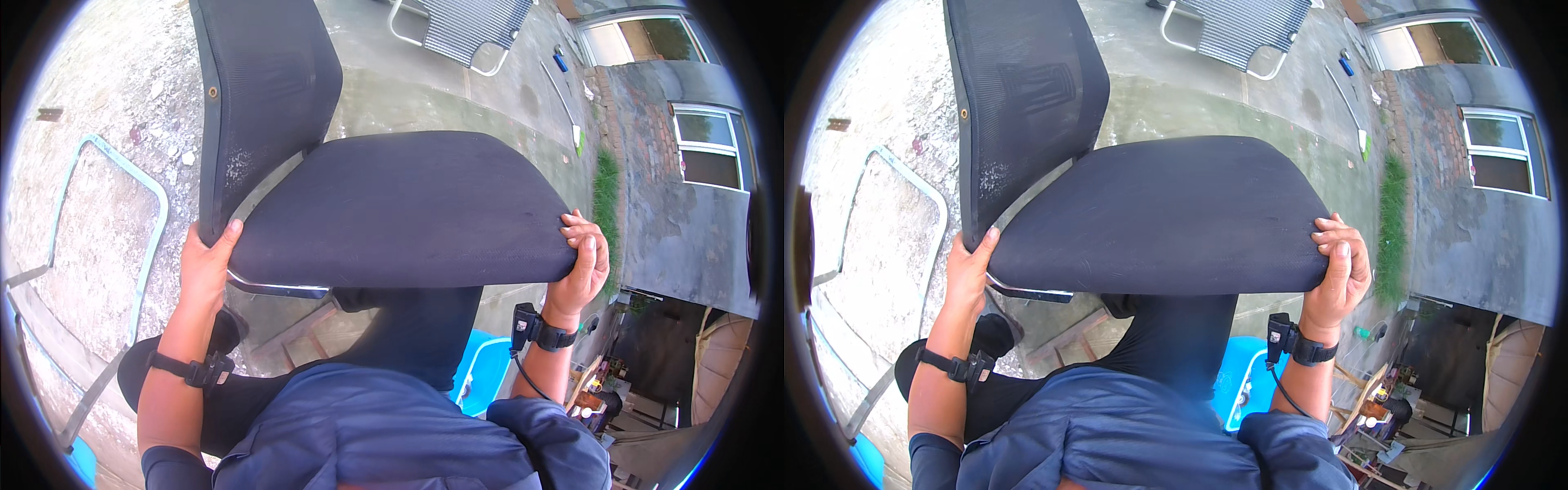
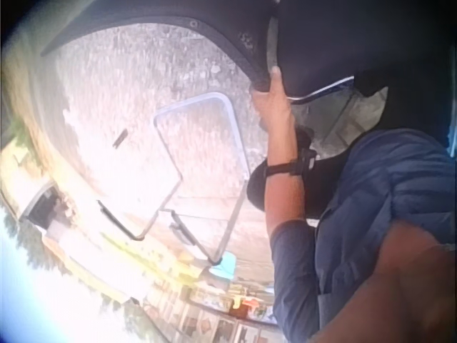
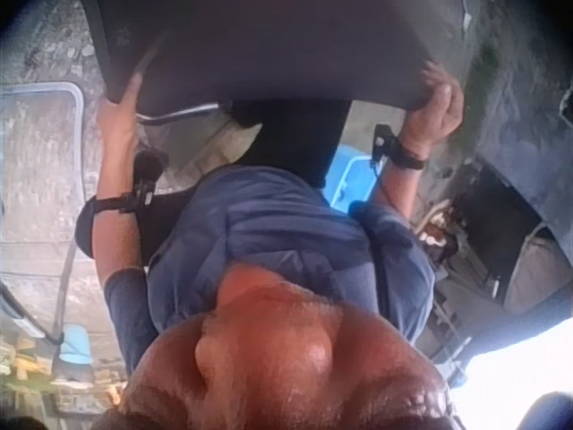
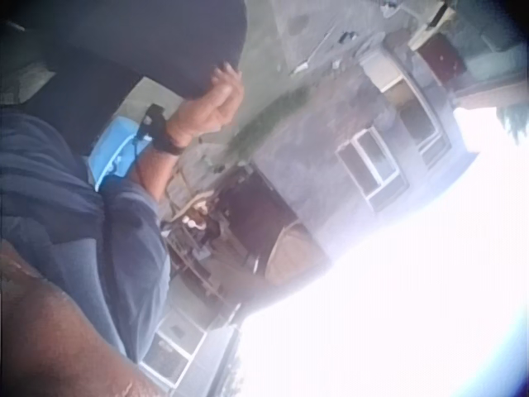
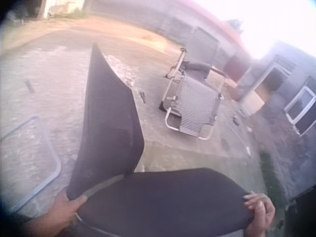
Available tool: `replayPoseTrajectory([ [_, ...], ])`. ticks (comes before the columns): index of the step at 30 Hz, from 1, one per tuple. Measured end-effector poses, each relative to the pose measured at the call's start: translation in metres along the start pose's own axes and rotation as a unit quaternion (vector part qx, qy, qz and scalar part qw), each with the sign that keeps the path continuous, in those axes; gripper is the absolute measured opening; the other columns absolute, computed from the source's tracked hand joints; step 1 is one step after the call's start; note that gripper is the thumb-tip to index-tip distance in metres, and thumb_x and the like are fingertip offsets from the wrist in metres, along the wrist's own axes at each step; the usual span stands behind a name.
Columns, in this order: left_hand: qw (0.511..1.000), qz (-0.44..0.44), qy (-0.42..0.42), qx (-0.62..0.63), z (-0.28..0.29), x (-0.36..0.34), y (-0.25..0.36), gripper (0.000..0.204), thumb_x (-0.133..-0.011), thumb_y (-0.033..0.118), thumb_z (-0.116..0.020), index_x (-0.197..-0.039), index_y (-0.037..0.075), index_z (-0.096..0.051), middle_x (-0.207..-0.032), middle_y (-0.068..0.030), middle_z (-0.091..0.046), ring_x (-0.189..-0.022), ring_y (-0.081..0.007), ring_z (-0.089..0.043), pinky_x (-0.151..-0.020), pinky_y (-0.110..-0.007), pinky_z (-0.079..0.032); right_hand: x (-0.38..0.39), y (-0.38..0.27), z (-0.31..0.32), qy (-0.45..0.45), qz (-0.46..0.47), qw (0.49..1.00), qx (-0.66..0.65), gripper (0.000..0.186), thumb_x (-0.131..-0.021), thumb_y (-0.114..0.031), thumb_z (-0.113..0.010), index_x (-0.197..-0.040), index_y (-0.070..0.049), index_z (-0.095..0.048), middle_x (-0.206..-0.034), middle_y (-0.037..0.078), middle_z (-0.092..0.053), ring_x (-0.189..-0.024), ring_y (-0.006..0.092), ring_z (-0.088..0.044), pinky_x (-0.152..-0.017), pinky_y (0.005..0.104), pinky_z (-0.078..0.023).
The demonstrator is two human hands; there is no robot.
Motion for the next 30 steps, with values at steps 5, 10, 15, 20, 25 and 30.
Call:
replayPoseTrajectory([
  [5,1.000,-0.021,-0.016,-0.012,0.002,0.000,0.001,0.064,-0.087,0.033,-0.080,-0.129,-0.004,-0.051,-0.115,-0.0153,-0.064,-0.103,-0.0211,-0.063,-0.092,-0.034,-0.050,0.001,0.003,0.001,-0.001,-0.003,1.000,-0.017,0.027,-0.099,-0.017,-0.051,-0.077,-0.004,-0.060,-0.086,0.011,-0.068,-0.097,0.0241,-0.065,-0.108,0.0505,-0.039],
  [10,1.000,-0.025,0.007,-0.008,0.001,0.001,0.002,0.066,-0.085,0.033,-0.080,-0.129,-0.006,-0.050,-0.106,-0.0157,-0.066,-0.085,-0.0191,-0.068,-0.064,-0.029,-0.057,-0.001,0.003,0.001,-0.004,-0.002,1.000,-0.020,0.027,-0.099,-0.016,-0.050,-0.078,-0.004,-0.060,-0.087,0.011,-0.068,-0.097,0.0245,-0.065,-0.108,0.0502,-0.038],
  [15,0.999,-0.025,0.011,-0.020,0.004,-0.004,-0.006,0.069,-0.083,0.037,-0.081,-0.128,-0.005,-0.051,-0.101,-0.0136,-0.066,-0.077,-0.0170,-0.067,-0.054,-0.027,-0.053,-0.003,0.003,0.000,-0.008,0.003,1.000,-0.021,0.027,-0.100,-0.016,-0.049,-0.079,-0.002,-0.060,-0.087,0.011,-0.068,-0.098,0.0253,-0.065,-0.108,0.0503,-0.039],
  [20,0.999,-0.009,0.006,-0.053,0.004,-0.003,-0.003,0.061,-0.088,0.033,-0.077,-0.127,-0.005,-0.049,-0.103,-0.0149,-0.064,-0.079,-0.0180,-0.068,-0.055,-0.030,-0.056,-0.004,0.004,0.001,-0.012,0.006,1.000,-0.016,0.029,-0.101,-0.017,-0.047,-0.081,-0.002,-0.061,-0.088,0.011,-0.067,-0.098,0.0257,-0.065,-0.107,0.0501,-0.040],
  [25,0.998,-0.015,0.010,-0.052,0.004,-0.006,-0.006,0.060,-0.089,0.032,-0.076,-0.128,-0.004,-0.048,-0.102,-0.0150,-0.064,-0.078,-0.0190,-0.069,-0.053,-0.031,-0.057,-0.005,0.003,-0.001,-0.014,0.012,1.000,-0.012,0.029,-0.101,-0.017,-0.046,-0.082,-0.002,-0.062,-0.089,0.011,-0.067,-0.098,0.0255,-0.065,-0.107,0.0496,-0.040],
  [30,0.999,-0.017,0.009,-0.051,0.004,-0.005,-0.005,0.059,-0.089,0.032,-0.076,-0.128,-0.003,-0.048,-0.102,-0.0148,-0.064,-0.078,-0.0188,-0.069,-0.052,-0.031,-0.057,-0.007,0.002,-0.001,-0.015,0.015,1.000,-0.011,0.030,-0.101,-0.018,-0.046,-0.082,-0.002,-0.062,-0.089,0.011,-0.067,-0.099,0.0257,-0.065,-0.107,0.0495,-0.040],
])
Point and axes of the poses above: each hand's wrist, its own x-axis away from the middle knuckle, its own z-axis out of the back of the hand, y = z × x, the point moved 2 cm from there along -x, towards the middle knuckle
